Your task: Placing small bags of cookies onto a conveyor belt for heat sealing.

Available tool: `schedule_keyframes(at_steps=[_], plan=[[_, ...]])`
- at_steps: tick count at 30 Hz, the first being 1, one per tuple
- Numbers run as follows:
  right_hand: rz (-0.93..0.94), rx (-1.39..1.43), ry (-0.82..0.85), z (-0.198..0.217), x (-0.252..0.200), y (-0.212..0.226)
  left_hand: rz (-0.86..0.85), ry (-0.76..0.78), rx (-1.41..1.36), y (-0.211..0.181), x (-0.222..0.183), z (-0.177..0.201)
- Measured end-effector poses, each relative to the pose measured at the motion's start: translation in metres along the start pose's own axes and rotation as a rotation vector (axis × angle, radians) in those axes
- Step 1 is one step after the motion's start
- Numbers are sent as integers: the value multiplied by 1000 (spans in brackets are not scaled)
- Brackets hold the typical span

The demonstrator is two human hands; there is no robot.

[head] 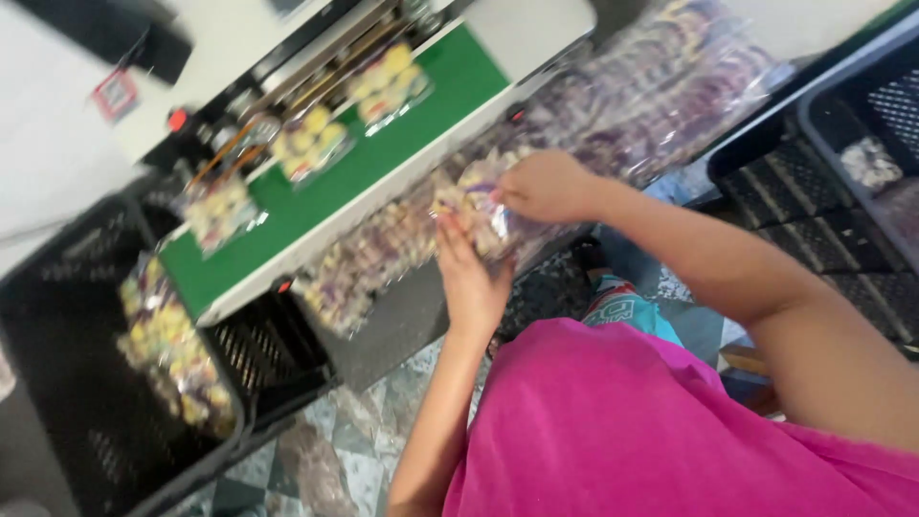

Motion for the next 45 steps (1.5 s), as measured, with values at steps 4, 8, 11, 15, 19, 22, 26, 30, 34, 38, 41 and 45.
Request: schedule_keyframes(at_steps=[4,8,11,15,19,22,26,30,34,38,41,45], plan=[[-77,-27,22,31,-28,-105,-28,143,-39,-50,55,-62],[-42,94,-74,55,-51,-203,-104,168,-75,-95,104,-125],[-4,186,-113,80,-55,-257,-103,198,-30,-107,138,-174],[-65,173,-61,63,-31,-320,-9,391,50,-94,159,-223],[-154,210,126,82,-22,-341,121,448,57,-95,183,-209],[-320,131,210,77,-35,-363,8,295,137,-88,213,-198],[-489,254,69,72,-69,-389,-23,354,78,-71,242,-220],[-546,355,-86,53,-91,-437,-71,492,263,-36,269,-265],[-649,422,-226,93,-125,-417,-225,496,92,-90,277,-226],[-342,432,-560,132,-151,-347,-453,480,-180,-134,269,-171],[-92,818,-497,146,-133,-271,-283,415,-470,-143,265,-130],[61,934,-369,137,-66,-216,-9,5,-834,-102,262,-112]])
Point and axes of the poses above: each hand's wrist, its own x-axis towards the middle knuckle, its own z-axis out of the back of the hand, y = z × x, the point moved 7 cm from there along x, towards the middle knuckle, and after that the axes turned 3 degrees about y, right-handed, at the moved point
